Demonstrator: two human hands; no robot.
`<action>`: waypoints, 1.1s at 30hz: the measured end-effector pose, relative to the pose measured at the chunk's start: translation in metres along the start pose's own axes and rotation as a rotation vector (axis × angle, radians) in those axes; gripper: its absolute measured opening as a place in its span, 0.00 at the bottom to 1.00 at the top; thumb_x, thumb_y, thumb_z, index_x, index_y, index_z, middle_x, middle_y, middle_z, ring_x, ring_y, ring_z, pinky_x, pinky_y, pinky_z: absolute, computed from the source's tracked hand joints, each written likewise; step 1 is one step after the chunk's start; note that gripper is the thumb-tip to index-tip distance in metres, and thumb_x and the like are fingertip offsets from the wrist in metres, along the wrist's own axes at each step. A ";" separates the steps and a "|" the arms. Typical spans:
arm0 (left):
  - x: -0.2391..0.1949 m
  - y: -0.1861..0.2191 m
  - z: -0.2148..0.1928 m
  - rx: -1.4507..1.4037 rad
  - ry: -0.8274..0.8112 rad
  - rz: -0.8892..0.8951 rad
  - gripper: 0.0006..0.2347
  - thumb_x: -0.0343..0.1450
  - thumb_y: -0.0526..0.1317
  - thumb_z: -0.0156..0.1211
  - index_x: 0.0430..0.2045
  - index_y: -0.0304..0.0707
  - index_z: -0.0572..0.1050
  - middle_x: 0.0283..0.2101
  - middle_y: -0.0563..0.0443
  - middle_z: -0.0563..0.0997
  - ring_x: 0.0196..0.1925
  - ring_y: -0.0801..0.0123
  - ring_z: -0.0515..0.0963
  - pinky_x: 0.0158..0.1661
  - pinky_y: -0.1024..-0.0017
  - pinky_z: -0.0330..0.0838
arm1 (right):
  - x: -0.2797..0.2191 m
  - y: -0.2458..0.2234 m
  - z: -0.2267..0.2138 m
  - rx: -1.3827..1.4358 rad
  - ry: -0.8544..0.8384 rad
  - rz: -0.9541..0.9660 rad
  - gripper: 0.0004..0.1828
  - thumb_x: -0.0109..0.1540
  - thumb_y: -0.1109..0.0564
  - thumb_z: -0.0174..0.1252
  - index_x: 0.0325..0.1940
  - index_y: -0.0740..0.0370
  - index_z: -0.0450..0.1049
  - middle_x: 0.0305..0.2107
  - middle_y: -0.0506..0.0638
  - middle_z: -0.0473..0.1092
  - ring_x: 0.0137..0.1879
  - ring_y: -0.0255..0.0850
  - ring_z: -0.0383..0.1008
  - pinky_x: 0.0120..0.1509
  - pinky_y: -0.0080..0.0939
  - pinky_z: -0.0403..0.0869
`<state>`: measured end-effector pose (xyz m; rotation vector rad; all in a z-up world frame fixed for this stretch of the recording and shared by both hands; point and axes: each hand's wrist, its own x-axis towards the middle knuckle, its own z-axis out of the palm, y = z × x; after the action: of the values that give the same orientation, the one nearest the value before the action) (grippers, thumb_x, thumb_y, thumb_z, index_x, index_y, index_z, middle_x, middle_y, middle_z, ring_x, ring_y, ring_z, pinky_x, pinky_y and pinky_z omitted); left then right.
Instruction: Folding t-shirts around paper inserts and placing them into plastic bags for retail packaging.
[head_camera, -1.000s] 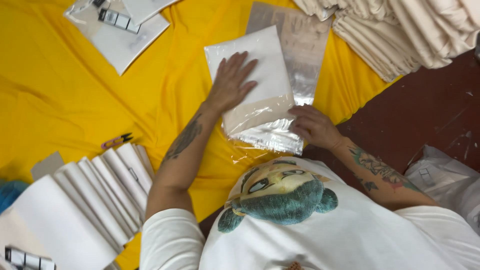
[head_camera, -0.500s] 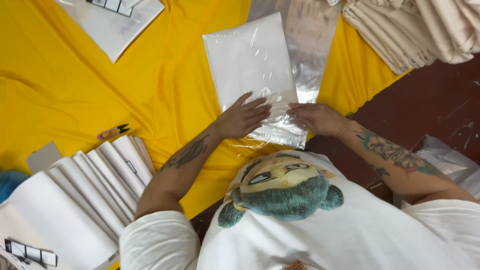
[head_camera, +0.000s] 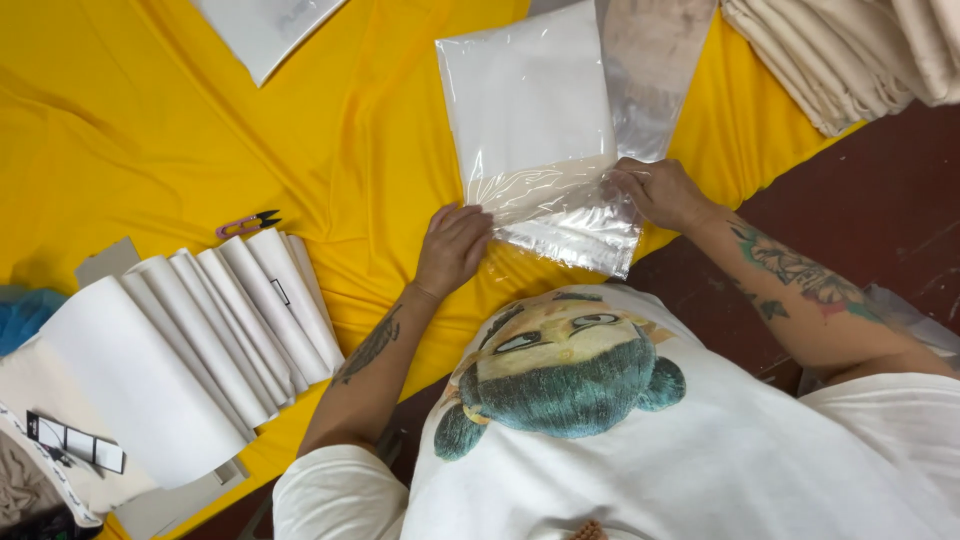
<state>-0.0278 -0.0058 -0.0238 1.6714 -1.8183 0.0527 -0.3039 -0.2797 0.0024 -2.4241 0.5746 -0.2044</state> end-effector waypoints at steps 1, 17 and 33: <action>0.001 0.002 -0.002 -0.093 0.027 -0.099 0.09 0.74 0.37 0.61 0.47 0.45 0.81 0.49 0.54 0.85 0.58 0.63 0.80 0.65 0.56 0.65 | 0.001 0.002 0.003 0.018 0.026 0.028 0.16 0.76 0.45 0.44 0.43 0.49 0.75 0.27 0.52 0.77 0.39 0.57 0.80 0.50 0.55 0.78; -0.001 0.035 -0.005 0.037 0.027 -0.047 0.13 0.74 0.38 0.62 0.52 0.39 0.74 0.59 0.41 0.76 0.67 0.49 0.72 0.71 0.47 0.54 | 0.007 -0.040 0.009 0.163 0.189 0.202 0.19 0.78 0.48 0.44 0.44 0.59 0.75 0.29 0.52 0.79 0.41 0.55 0.81 0.52 0.56 0.77; 0.016 0.021 -0.011 -0.729 0.268 -0.851 0.08 0.80 0.34 0.50 0.43 0.38 0.80 0.39 0.43 0.85 0.45 0.64 0.85 0.53 0.61 0.77 | 0.005 -0.039 0.028 0.162 0.376 0.153 0.19 0.79 0.50 0.43 0.37 0.55 0.71 0.23 0.46 0.77 0.36 0.48 0.81 0.47 0.48 0.77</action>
<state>-0.0412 -0.0112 0.0007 1.6262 -0.6767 -0.6380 -0.2776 -0.2388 0.0041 -2.1843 0.8695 -0.6249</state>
